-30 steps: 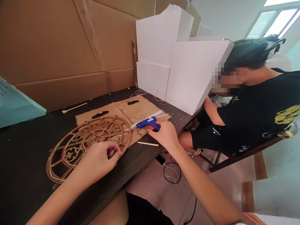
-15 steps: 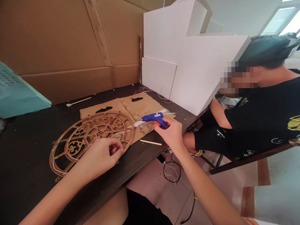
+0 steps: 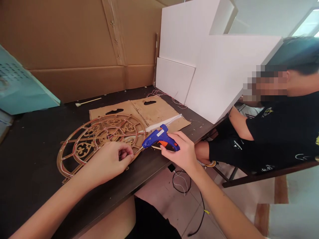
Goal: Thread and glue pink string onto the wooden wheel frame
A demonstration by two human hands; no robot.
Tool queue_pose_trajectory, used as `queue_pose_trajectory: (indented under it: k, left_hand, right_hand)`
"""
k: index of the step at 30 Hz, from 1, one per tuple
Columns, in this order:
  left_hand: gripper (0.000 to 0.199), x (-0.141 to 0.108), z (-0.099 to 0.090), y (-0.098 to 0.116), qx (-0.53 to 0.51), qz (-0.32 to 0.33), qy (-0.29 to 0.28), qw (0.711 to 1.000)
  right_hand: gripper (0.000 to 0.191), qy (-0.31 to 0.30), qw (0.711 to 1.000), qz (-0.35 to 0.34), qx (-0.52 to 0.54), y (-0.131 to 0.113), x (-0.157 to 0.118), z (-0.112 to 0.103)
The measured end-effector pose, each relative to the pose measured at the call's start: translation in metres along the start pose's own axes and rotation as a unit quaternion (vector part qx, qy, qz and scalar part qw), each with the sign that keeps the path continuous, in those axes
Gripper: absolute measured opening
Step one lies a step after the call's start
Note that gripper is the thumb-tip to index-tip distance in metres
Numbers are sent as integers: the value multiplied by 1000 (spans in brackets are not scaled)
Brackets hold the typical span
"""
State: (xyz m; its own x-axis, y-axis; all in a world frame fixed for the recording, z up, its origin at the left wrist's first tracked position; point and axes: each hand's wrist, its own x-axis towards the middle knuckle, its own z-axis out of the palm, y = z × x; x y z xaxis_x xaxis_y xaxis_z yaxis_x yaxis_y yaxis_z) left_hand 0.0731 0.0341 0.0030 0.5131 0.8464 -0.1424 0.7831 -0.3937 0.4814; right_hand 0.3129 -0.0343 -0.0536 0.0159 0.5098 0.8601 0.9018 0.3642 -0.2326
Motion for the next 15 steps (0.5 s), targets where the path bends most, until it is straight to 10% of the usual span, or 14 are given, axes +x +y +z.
queue_pose_trajectory:
  k: [15]
  left_hand:
    - [14, -3, -2, 3, -14, 1, 2, 1000]
  right_hand:
    - [22, -13, 999, -42, -24, -1, -2, 4]
